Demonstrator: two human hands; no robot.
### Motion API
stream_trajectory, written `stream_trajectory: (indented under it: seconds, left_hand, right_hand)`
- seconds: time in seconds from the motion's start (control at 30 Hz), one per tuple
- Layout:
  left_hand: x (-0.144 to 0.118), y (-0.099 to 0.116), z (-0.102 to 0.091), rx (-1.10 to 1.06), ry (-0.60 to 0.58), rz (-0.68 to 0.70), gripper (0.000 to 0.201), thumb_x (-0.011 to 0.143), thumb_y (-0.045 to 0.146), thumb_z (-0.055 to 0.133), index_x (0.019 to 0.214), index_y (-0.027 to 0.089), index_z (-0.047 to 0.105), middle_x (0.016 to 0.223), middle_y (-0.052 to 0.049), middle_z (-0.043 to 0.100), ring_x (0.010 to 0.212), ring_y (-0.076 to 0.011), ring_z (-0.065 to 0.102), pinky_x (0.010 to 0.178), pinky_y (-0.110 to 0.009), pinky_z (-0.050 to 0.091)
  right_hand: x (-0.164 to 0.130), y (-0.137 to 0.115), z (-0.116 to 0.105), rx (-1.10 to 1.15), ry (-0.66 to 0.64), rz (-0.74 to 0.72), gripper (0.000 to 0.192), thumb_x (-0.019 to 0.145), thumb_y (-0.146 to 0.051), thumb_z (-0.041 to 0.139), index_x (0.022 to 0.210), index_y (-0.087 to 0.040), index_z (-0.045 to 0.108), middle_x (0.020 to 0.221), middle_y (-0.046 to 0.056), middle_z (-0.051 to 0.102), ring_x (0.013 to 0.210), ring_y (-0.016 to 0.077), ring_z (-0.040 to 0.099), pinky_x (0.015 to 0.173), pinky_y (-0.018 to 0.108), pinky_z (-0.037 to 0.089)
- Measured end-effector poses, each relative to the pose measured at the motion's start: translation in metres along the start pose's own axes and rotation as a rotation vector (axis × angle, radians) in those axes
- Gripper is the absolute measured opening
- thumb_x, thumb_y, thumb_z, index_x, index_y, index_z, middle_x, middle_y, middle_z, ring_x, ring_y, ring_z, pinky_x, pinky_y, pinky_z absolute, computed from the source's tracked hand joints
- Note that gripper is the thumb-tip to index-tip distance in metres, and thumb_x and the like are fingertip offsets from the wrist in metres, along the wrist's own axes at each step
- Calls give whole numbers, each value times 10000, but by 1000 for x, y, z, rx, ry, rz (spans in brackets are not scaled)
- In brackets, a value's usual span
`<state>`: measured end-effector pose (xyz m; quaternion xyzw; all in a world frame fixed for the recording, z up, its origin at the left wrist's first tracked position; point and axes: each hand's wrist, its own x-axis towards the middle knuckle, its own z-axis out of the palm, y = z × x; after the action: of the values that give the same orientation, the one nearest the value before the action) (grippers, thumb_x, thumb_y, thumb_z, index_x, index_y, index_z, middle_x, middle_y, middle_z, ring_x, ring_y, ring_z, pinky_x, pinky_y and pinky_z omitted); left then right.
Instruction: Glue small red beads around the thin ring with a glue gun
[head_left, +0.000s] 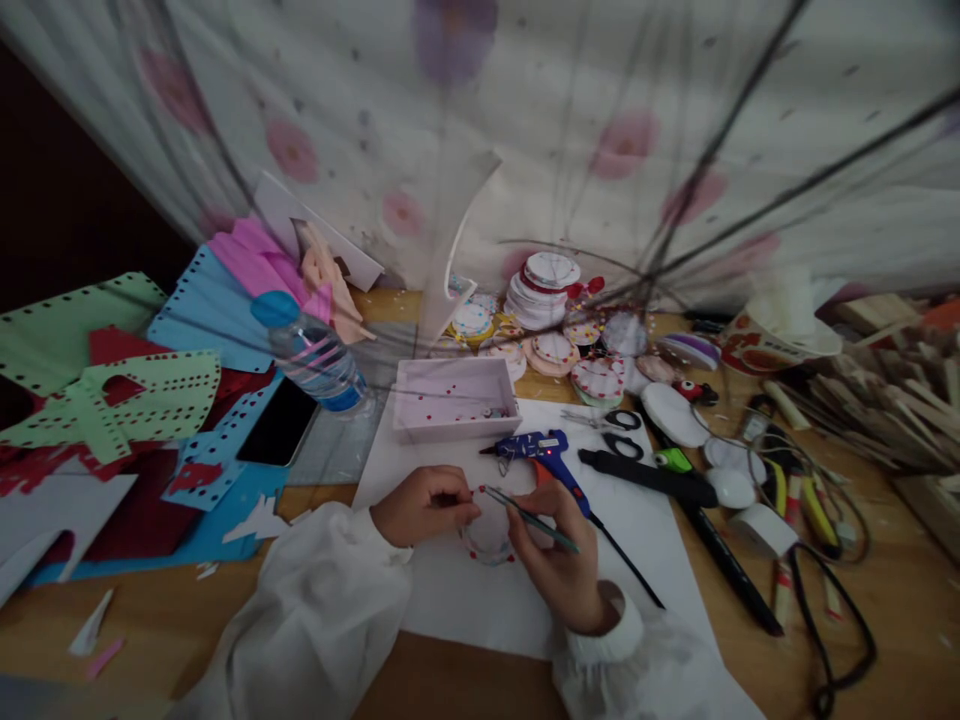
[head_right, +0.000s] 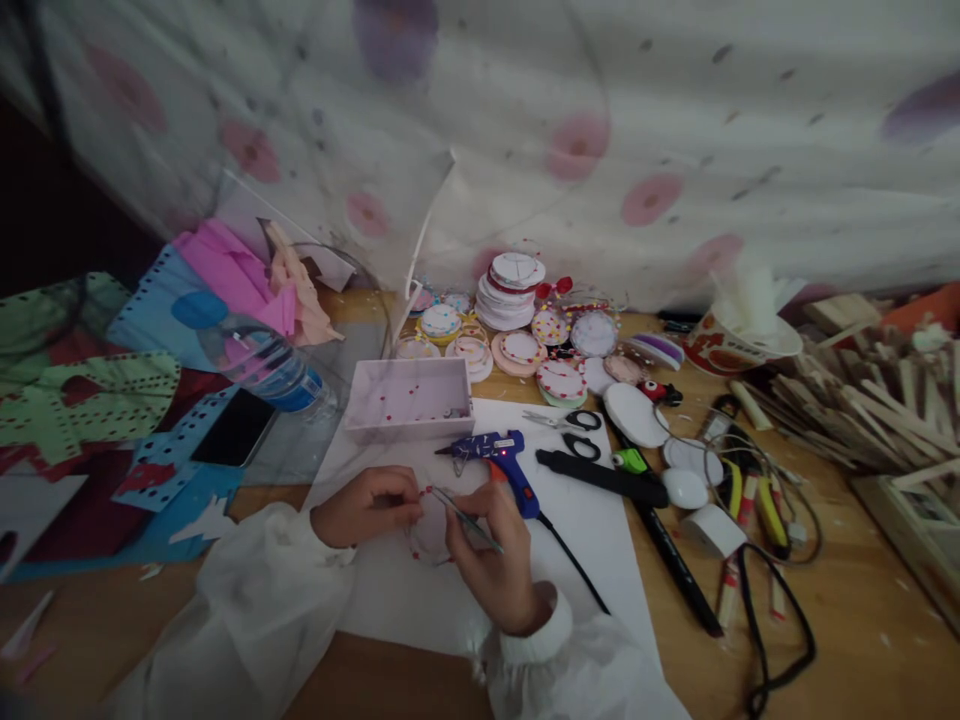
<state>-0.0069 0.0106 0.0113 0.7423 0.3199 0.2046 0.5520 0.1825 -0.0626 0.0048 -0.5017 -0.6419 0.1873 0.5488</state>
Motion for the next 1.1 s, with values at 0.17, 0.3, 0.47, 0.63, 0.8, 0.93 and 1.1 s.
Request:
stream_trajectory:
  seconds: [0.17,0.3,0.47,0.63,0.8,0.93,1.1]
  left_hand:
    - [0,-3,0,-2,1,19,279,832,352,587,666,127,598,687,-1,491,630,-107,463,568,-221,360]
    - [1,0,0,-2,0,-2,295,830,357,584,647,126,585,672,4,475,608,-101,442,545,-218,333]
    - [1,5,-2,-24,-1,-18,345,839,406,558,631,131,560,664,5,465,618,-108,444,567,-228,341]
    - [1,11,-2,-124,1,-88,377,844,447,523,621,144,493,678,11,452,644,-115,454,608,-242,359]
    - [-1,11,-1,-174,0,-114,381,842,450,519,609,158,447,654,28,421,613,-105,438,586,-236,351]
    - [-1,10,-3,-154,-17,-92,356,839,423,529,617,152,471,670,19,437,605,-103,441,573,-235,348]
    - [-1,12,-4,-106,-29,-49,365,848,410,517,591,156,465,658,15,428,620,-111,443,576,-236,349]
  right_hand:
    - [0,0,-1,12,-18,-8,220,751,-56,620,879,-226,564,745,1,544,691,164,538,610,308,458]
    - [2,-2,-2,23,-12,-12,217,746,-53,616,865,-228,566,742,5,551,688,171,543,613,321,460]
    - [4,-4,-4,29,10,-39,232,733,-48,625,867,-228,568,760,15,582,712,183,568,628,334,472]
    - [8,-4,-12,73,-16,-110,289,753,-24,599,949,-233,561,921,57,636,843,201,614,706,374,501]
    - [13,-1,-16,54,-155,-214,312,768,-44,599,995,-257,573,969,62,701,859,219,643,745,423,501]
    - [14,1,-16,60,-151,-144,243,783,-82,613,946,-261,602,918,46,721,837,218,640,757,428,483]
    - [16,-2,-17,65,-117,-35,145,802,-146,624,903,-250,635,878,47,722,818,218,629,770,427,475]
